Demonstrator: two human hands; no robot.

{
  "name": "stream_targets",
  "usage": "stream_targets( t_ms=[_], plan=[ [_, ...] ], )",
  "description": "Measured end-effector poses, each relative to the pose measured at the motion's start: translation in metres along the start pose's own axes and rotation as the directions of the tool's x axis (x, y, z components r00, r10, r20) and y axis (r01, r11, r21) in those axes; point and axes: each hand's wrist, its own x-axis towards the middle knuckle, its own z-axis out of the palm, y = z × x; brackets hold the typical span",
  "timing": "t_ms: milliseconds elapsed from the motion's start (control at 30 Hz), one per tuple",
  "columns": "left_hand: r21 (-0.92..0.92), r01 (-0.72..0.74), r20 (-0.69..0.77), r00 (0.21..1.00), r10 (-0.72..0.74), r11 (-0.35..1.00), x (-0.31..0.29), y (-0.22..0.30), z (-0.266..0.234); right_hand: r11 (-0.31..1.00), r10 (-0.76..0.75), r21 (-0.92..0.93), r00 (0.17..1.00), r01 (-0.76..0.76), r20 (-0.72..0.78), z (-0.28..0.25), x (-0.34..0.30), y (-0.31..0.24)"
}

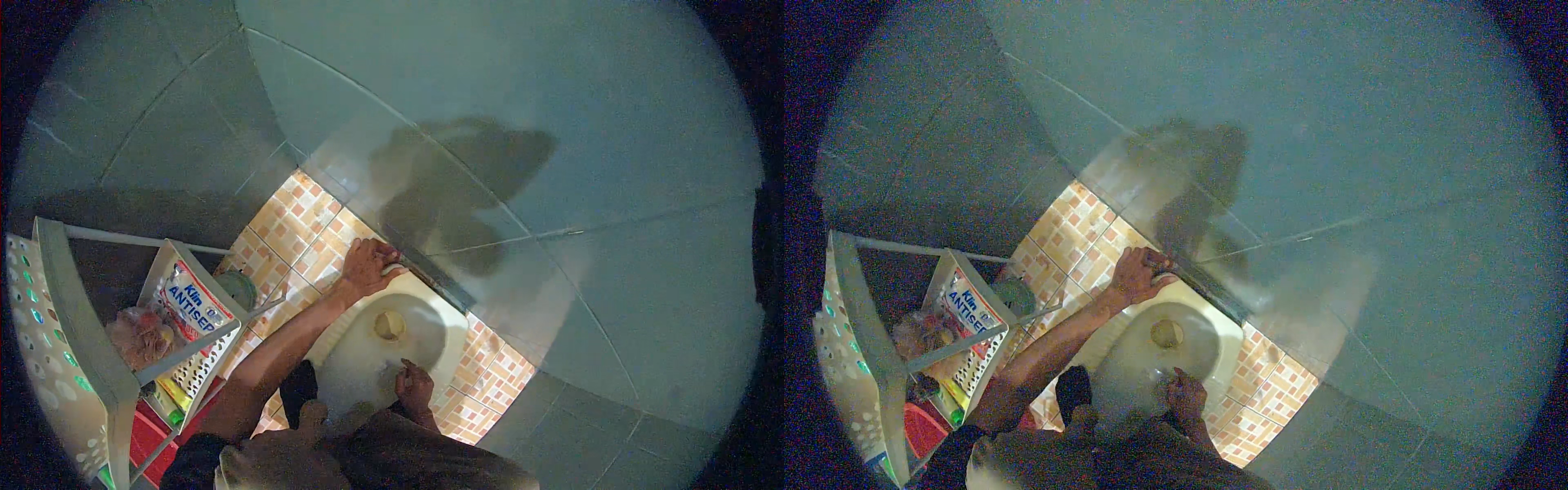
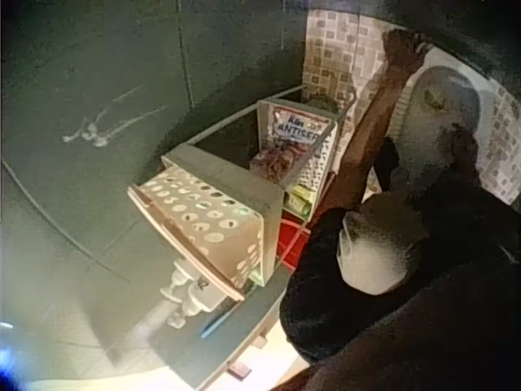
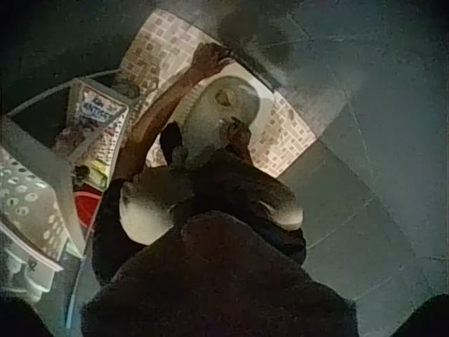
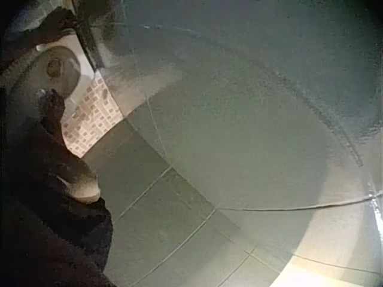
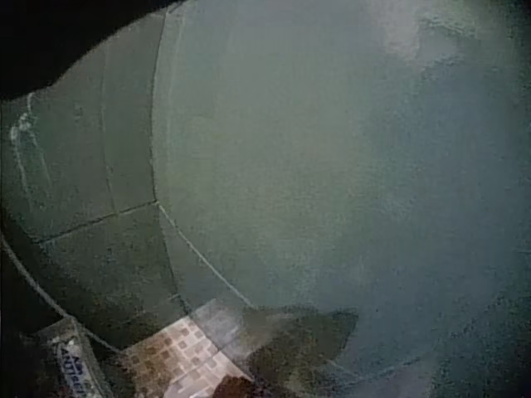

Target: The person applies a sealant or adhesive around the joint where a squat toilet meets the tiled floor using their hands.

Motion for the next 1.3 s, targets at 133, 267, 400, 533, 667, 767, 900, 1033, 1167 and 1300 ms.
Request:
stream_targets(
  t_ms=[133,267,400,533,667,767,900,1033,1167,1300],
  plan=[
    [0.201,0.091,0.296,0.943,-0.149,0.975,0.010,0.010,0.008,1.000,-0.030,-0.002,0.998,0.030,-0.048,0.005,-0.003,0.002],
    [0.171,0.081,0.296,0.946,-0.130,0.982,0.011,0.009,0.011,0.998,0.002,0.061,0.999,0.000,-0.047,0.005,-0.005,0.009],
    [0.261,0.106,0.360,0.912,-0.198,0.960,0.013,0.015,-0.002,1.000,-0.005,0.000,0.997,0.005,-0.077,0.006,-0.006,0.005],
    [0.127,0.100,0.215,0.969,-0.125,0.987,-0.002,0.001,0.004,0.998,0.003,-0.059,1.000,-0.002,0.012,0.006,-0.002,0.005],
    [0.096,0.051,0.020,0.998,-0.053,0.994,-0.005,0.000,0.019,1.000,-0.026,-0.016,0.999,0.025,-0.035,0.012,-0.005,0.014],
    [0.202,0.163,0.415,0.879,-0.235,0.966,0.017,0.017,-0.005,1.000,-0.008,0.007,0.997,0.009,-0.072,0.012,-0.009,0.017],
    [0.141,0.137,0.432,0.883,-0.185,0.981,0.016,0.022,-0.015,0.999,-0.026,0.034,0.994,0.030,-0.104,0.010,-0.008,0.013],
    [0.103,0.121,0.219,0.965,-0.141,0.987,-0.001,0.006,0.007,0.999,-0.018,-0.033,0.999,0.017,-0.044,0.001,-0.002,0.001],
    [0.191,0.078,0.235,0.964,-0.122,0.978,0.007,0.010,0.008,1.000,0.002,0.013,0.999,-0.002,-0.050,0.005,-0.003,0.001],
    [0.200,0.102,0.290,0.944,-0.158,0.974,0.016,0.016,-0.001,0.996,-0.010,0.083,0.993,0.020,-0.119,0.005,-0.005,0.006]
  ],
)
